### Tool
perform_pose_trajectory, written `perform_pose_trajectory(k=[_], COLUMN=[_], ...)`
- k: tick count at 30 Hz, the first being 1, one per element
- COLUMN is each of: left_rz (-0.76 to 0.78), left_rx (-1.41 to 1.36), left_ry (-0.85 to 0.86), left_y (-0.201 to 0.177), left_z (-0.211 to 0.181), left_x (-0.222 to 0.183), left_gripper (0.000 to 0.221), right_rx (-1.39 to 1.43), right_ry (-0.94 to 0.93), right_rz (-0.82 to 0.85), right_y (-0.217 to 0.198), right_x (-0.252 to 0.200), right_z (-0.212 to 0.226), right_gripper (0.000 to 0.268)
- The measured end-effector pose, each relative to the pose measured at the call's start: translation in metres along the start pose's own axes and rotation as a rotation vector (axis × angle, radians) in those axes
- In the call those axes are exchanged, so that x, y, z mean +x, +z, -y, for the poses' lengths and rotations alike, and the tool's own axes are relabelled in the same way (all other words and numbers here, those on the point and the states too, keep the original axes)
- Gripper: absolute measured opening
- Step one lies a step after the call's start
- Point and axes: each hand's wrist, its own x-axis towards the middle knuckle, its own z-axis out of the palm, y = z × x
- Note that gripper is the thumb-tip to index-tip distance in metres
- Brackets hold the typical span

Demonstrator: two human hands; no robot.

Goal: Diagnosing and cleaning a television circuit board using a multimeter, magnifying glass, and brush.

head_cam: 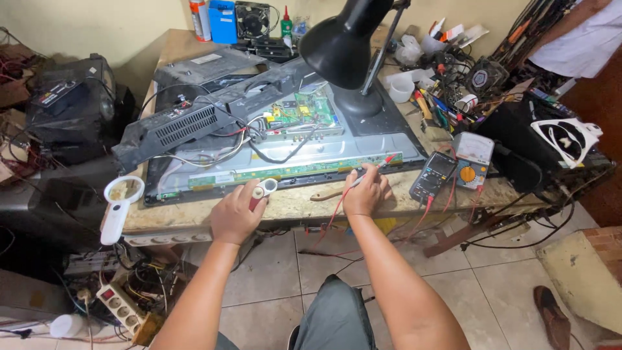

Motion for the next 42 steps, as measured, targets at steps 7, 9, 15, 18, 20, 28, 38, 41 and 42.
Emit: perform_pose_trajectory(k=[7, 9, 15, 18, 20, 28, 38, 41, 42], left_rz=[-0.006, -0.008, -0.040, -0.042, -0.035, -0.039, -0.013, -0.025, -0.008], left_rx=[-0.012, -0.006, -0.007, -0.020, -0.015, -0.014, -0.064, -0.123, -0.125], left_ry=[0.024, 0.027, 0.042, 0.045, 0.041, 0.040, -0.007, 0.010, 0.005], left_y=[-0.003, -0.002, 0.002, 0.001, 0.000, -0.001, -0.005, -0.001, 0.003], left_z=[-0.001, 0.000, 0.002, 0.002, 0.001, 0.001, 0.002, 0.005, 0.006], left_x=[0.000, -0.001, -0.002, -0.002, -0.002, -0.001, -0.002, -0.006, -0.007], left_gripper=[0.051, 0.051, 0.051, 0.051, 0.051, 0.050, 0.048, 0.050, 0.051], right_rx=[-0.006, -0.004, -0.004, -0.018, -0.027, -0.005, 0.050, 0.088, 0.084], right_ry=[0.015, 0.017, 0.018, 0.009, 0.000, 0.026, -0.057, -0.090, -0.082], right_rz=[0.019, 0.026, 0.024, 0.015, 0.018, 0.049, 0.070, 0.087, 0.092], right_y=[0.001, 0.002, 0.000, -0.002, -0.003, 0.003, 0.001, 0.000, 0.000], right_x=[-0.002, -0.002, -0.001, 0.000, -0.001, -0.004, -0.003, -0.007, -0.007], right_z=[-0.002, -0.002, -0.001, 0.000, 0.000, -0.006, -0.010, -0.013, -0.013], right_gripper=[0.033, 0.033, 0.033, 0.034, 0.034, 0.033, 0.033, 0.034, 0.033])
